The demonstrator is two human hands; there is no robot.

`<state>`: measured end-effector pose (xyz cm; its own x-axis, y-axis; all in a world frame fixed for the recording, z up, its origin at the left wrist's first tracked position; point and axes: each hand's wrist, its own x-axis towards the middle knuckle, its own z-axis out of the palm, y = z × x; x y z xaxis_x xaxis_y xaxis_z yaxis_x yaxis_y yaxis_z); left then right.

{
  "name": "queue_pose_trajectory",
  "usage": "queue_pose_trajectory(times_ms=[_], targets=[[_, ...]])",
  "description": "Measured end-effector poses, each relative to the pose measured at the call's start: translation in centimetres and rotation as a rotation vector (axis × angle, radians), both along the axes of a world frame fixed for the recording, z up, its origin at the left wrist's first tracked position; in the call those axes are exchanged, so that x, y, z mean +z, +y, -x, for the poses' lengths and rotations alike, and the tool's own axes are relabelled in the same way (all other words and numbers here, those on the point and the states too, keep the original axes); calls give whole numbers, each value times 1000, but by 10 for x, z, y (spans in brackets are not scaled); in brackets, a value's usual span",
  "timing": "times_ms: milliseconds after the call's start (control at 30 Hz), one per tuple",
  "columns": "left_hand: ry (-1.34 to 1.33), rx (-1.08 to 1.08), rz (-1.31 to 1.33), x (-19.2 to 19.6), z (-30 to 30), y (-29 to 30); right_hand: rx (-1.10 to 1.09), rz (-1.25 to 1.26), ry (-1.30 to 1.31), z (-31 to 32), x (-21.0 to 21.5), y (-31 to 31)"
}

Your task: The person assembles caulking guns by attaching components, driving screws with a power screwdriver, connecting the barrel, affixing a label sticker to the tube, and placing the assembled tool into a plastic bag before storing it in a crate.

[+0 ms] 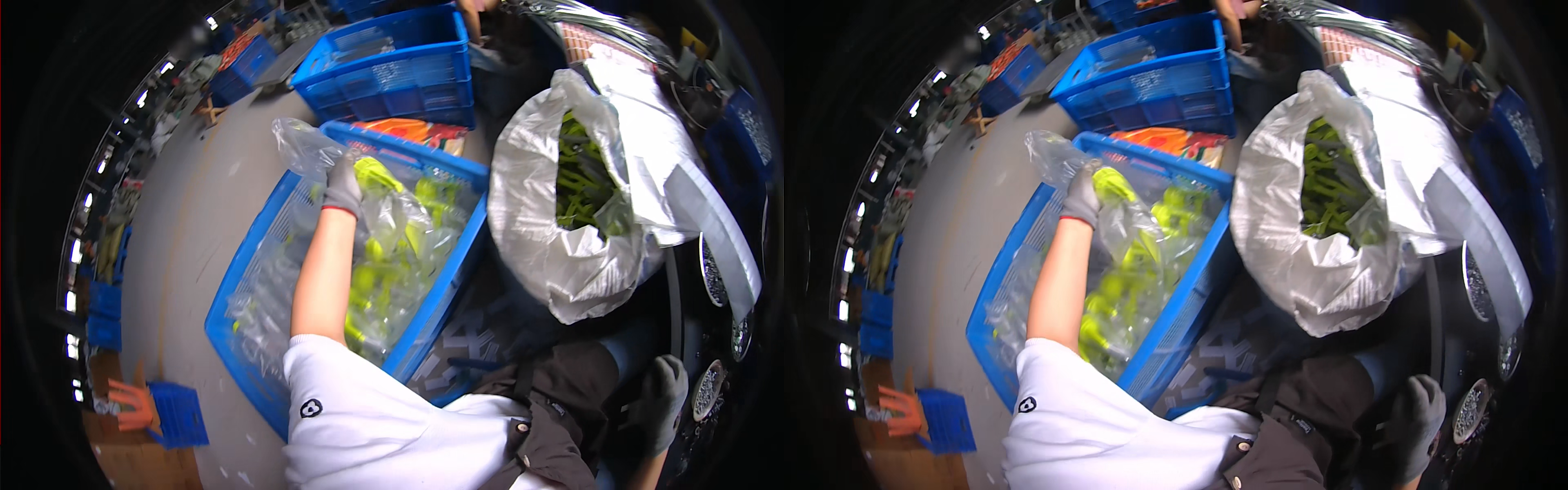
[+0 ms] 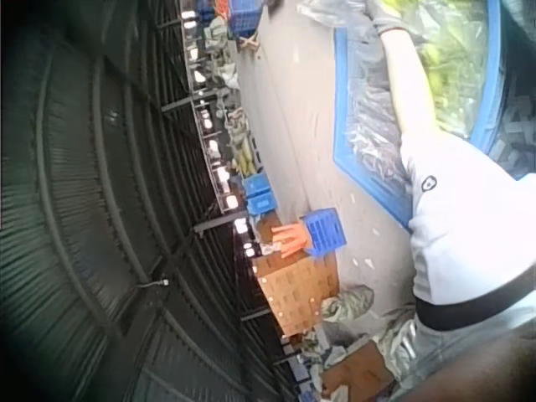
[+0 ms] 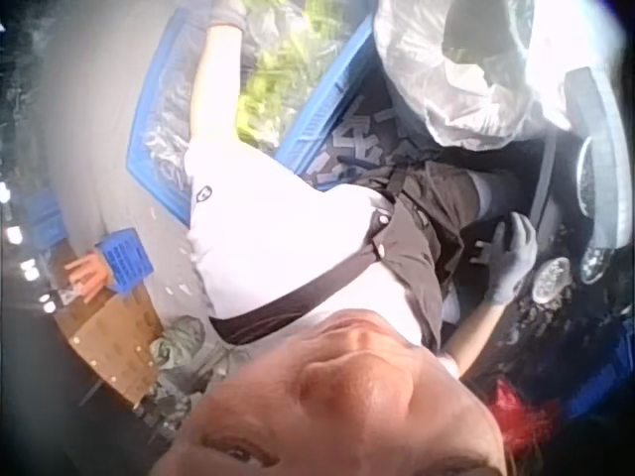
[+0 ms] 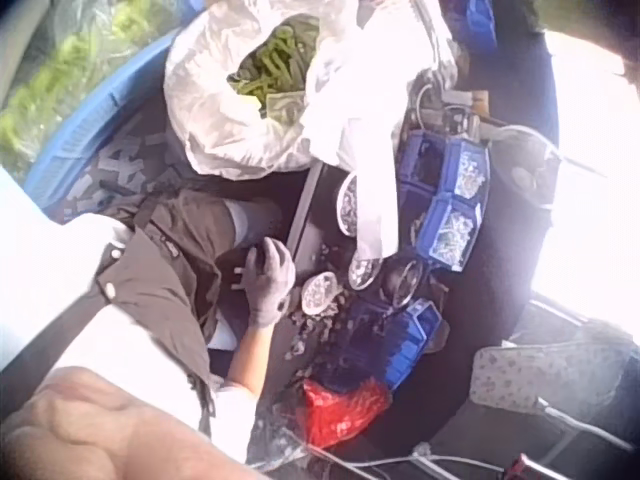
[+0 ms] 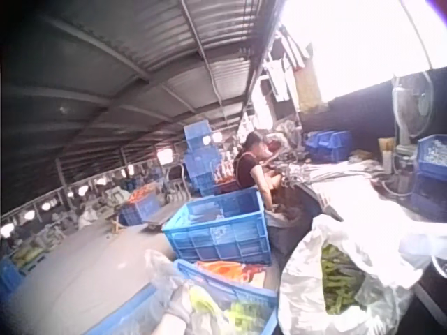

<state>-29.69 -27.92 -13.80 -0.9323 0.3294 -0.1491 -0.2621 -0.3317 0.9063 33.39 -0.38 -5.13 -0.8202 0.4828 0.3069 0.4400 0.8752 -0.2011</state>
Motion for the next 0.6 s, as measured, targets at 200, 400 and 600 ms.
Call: queue_pose_trajectory(times_ms=[200,400,600], targets=[[-134,615,582,-89,68,107,-369,173,-49,-24,18,-48],[10,191,669,-116,69,90,-377,61,8,-80,-15,-53],[1195,379,1054,-22,-59,170,-770,27,349,-97,-29,-38]])
